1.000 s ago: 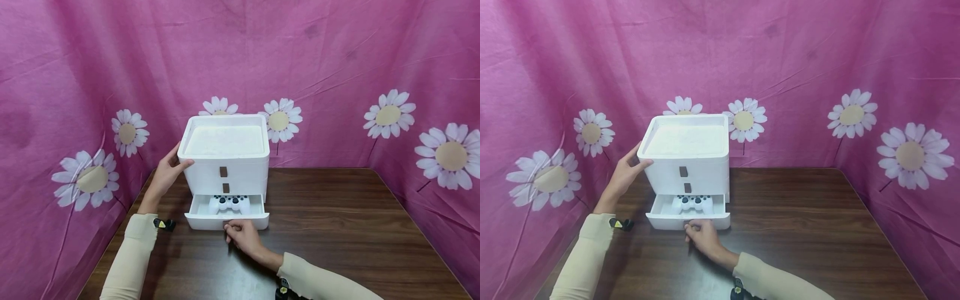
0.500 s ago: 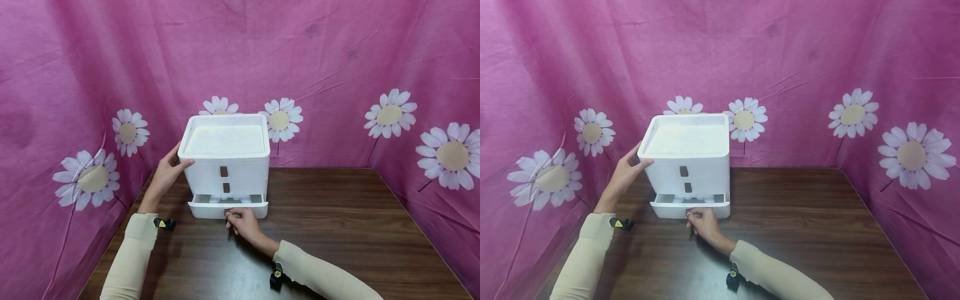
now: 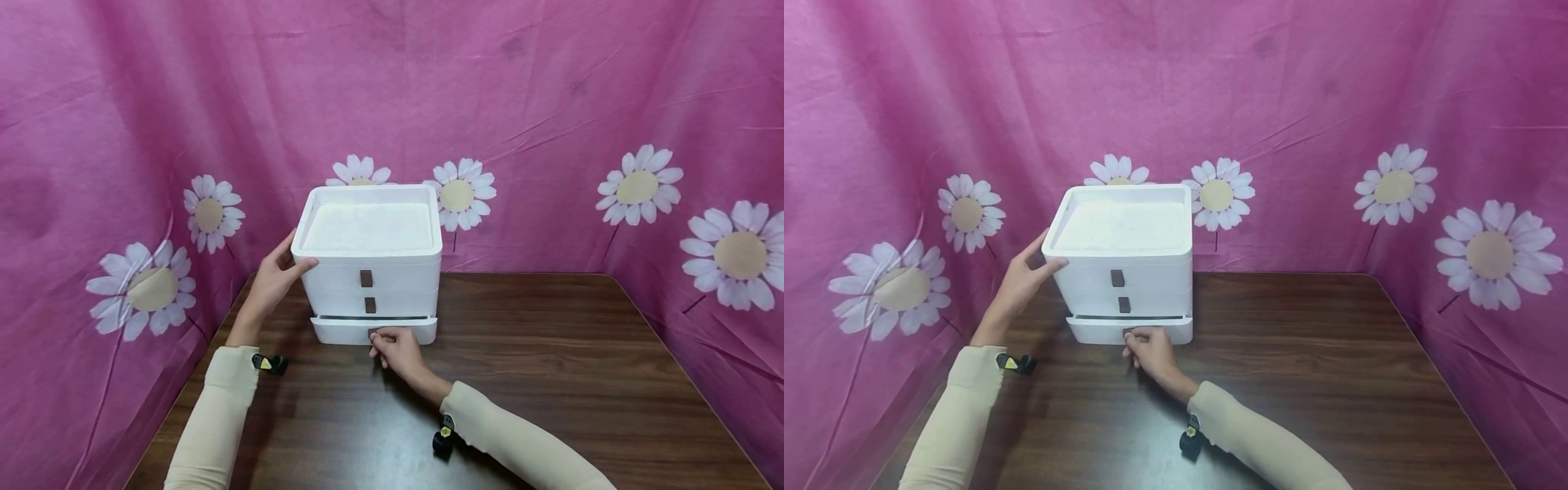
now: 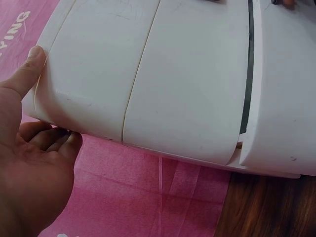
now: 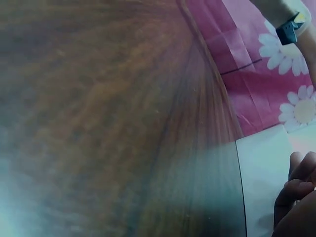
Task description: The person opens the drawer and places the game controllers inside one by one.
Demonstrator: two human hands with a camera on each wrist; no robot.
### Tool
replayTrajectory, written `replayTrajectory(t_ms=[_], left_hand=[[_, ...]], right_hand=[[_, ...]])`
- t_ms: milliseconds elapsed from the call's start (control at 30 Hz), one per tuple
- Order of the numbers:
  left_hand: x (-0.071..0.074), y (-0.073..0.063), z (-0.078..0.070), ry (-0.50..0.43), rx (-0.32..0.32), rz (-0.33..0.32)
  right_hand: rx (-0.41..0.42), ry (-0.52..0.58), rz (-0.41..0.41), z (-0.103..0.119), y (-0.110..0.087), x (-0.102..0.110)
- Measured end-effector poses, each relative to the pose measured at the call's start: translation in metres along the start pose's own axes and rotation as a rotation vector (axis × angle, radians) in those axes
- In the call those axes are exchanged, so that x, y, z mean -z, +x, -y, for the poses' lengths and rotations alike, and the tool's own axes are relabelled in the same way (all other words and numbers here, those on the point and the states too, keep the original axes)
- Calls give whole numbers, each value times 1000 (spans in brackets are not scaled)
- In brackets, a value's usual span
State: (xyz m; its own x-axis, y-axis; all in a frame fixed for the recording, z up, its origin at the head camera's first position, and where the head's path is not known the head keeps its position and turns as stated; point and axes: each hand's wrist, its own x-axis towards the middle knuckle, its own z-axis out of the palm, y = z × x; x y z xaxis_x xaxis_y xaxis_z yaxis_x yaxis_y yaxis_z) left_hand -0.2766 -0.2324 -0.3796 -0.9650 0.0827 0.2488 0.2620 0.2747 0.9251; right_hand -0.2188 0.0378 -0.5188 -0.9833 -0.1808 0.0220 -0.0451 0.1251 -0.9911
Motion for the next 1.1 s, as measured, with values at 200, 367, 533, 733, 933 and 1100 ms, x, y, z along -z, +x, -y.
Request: replayTrajectory(t_ms=[200, 367, 533, 733, 933, 1100], left_hand=[[-2, 1, 4, -11, -5, 8], [-3, 2, 6, -15, -15, 15], [-3, 3, 5, -21, -14, 14], [-5, 4, 6, -24, -9, 17], [-6, 4, 5, -18, -8, 18], [-6, 2, 6, -28, -12, 1]], right_hand=[[-11, 1, -21, -2, 9, 2], [-20, 21, -34, -1, 14, 3], [-12, 19, -31, -1, 15, 5], [-11, 16, -35, -4, 14, 6], [-1, 0, -37, -8, 14, 9], [6, -32, -34, -4, 12, 17]])
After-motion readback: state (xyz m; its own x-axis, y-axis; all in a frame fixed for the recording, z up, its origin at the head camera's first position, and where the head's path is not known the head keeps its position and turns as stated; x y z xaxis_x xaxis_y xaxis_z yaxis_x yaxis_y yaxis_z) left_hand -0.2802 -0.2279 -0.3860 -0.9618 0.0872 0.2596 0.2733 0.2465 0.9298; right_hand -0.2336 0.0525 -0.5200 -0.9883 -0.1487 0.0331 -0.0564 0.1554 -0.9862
